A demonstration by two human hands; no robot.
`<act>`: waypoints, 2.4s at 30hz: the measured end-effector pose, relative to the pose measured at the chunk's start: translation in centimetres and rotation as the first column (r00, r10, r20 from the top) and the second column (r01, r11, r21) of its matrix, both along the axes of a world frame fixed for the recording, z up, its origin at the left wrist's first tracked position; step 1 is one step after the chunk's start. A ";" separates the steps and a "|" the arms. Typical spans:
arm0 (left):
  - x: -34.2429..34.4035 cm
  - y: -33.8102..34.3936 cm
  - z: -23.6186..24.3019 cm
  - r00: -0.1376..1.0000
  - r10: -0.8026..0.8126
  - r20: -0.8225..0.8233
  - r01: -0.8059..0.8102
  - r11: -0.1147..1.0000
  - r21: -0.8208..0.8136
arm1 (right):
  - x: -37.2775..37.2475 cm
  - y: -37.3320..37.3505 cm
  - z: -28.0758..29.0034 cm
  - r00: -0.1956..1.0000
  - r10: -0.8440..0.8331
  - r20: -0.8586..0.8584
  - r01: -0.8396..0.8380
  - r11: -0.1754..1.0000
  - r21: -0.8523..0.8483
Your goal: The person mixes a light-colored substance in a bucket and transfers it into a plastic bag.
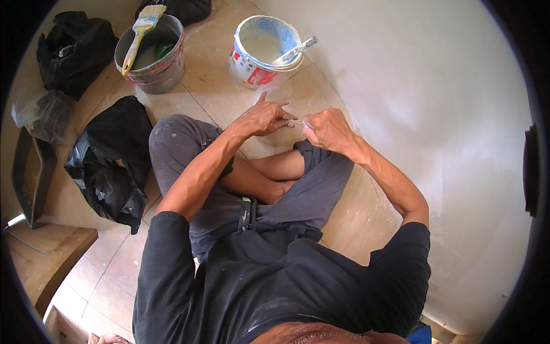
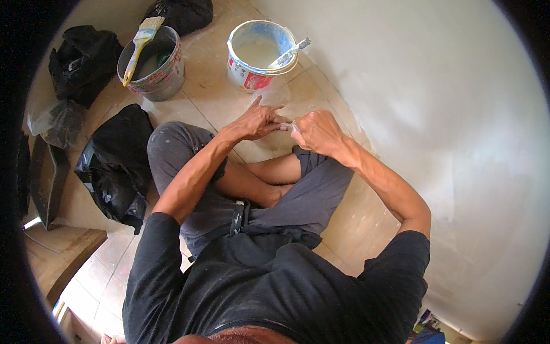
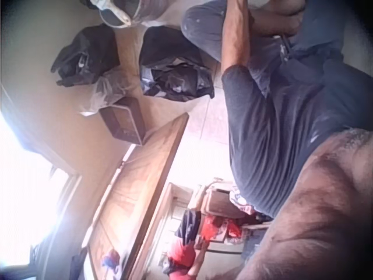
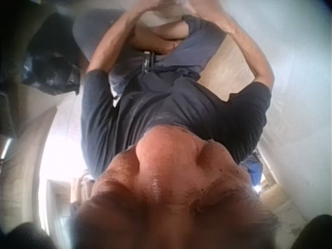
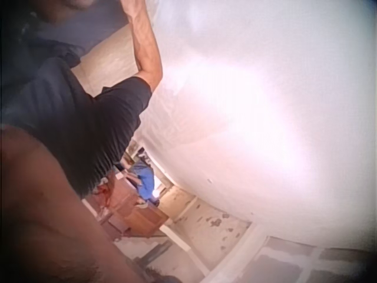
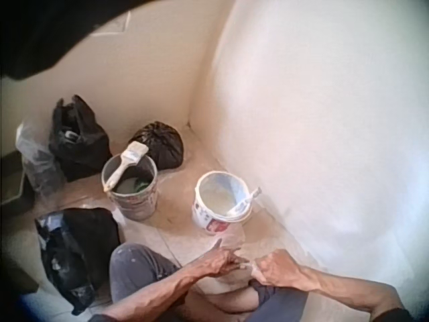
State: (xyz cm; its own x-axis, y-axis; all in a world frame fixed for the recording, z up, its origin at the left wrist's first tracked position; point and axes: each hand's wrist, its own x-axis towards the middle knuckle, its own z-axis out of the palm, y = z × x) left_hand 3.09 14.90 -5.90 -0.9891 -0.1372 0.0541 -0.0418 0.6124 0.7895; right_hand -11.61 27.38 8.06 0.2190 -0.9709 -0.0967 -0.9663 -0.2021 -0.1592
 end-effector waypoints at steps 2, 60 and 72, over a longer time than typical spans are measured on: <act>-0.2 -0.1 -0.1 1.000 0.020 -0.001 -0.020 0.999 -0.026 | -0.1 0.2 -0.2 1.000 -0.008 -0.001 0.007 1.000 -0.015; 0.0 0.8 -0.4 0.988 0.089 -0.127 -0.025 0.901 0.434 | -3.5 0.1 -2.2 0.984 -0.162 0.078 0.164 0.986 -0.023; -1.3 1.2 0.0 0.993 0.114 0.011 -0.112 0.950 0.292 | -2.8 0.5 -5.0 0.828 -0.279 0.487 0.388 0.911 -0.138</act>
State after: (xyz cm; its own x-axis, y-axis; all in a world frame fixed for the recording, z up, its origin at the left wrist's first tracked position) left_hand 1.80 16.11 -5.91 -0.9660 -0.2587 0.0008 -0.0921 0.3468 0.9334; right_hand -14.39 27.87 3.07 -0.1563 -0.9751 0.1574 -0.8141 0.0369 -0.5796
